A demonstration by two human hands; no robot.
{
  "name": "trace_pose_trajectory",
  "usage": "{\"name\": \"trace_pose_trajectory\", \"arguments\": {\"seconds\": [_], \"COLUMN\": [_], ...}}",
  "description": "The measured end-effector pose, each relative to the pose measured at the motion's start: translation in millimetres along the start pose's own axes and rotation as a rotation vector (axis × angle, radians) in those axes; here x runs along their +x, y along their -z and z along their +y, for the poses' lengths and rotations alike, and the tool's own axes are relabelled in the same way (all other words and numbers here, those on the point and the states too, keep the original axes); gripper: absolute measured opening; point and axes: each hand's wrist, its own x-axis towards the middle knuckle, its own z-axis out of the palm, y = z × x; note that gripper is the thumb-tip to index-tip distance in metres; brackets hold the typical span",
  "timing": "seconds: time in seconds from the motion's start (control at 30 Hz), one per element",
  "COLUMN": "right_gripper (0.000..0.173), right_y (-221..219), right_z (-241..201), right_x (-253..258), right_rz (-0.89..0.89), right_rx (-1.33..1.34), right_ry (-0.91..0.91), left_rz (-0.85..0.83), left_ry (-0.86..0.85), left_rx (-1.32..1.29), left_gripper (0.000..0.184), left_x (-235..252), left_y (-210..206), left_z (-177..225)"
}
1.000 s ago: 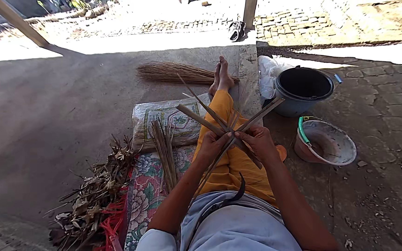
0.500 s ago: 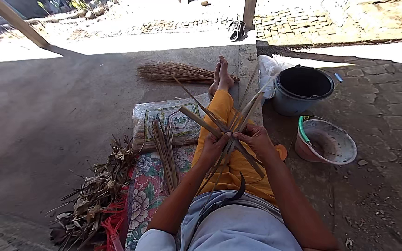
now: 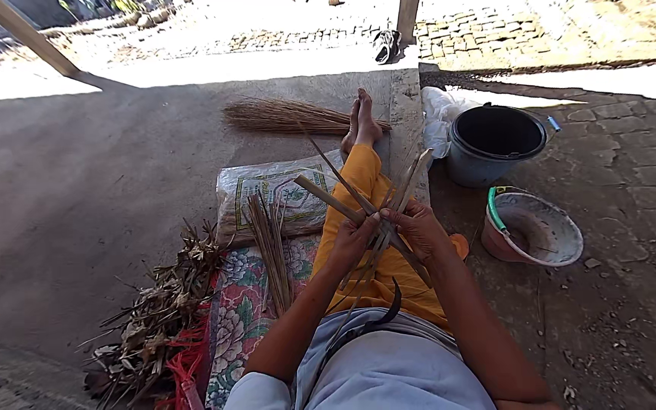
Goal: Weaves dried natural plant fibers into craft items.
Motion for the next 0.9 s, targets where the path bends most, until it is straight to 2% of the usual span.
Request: {"name": "trace_pose_trajectory", "arguments": {"seconds": [0.2, 0.33, 0.5, 0.77, 0.83, 0.9], "right_gripper": [0.011, 0.009, 0.013, 0.006, 0.005, 0.012], "right_y": [-3, -2, -1, 0, 3, 9], "right_z": [2, -3, 3, 3, 0, -3], "right_x": [-3, -4, -3, -2, -3, -3], "right_rz": [0.011, 0.015, 0.016, 0.028, 0.013, -0.076], "right_rx": [0.031, -0.062, -0.012, -0.045, -0.122, -0.256], "right_ry": [0.05, 0.045, 0.083, 0.083, 0.094, 0.103], "left_rz": [0.15, 0.118, 0.082, 0.15, 0.131, 0.129], "left_ry": [0.004, -0.053, -0.021, -0.003, 0.005, -0.012], "left_rx": [-0.164, -0.037, 0.104, -0.077, -0.063, -0.019], "left_gripper": [0.021, 0.018, 0.015, 0.017, 0.018, 0.019], "left_x": [-1, 0, 1, -1, -1, 2], "left_y": [-9, -9, -2, -7, -7, -3], "left_z": [-5, -6, -4, -7, -5, -3]}}
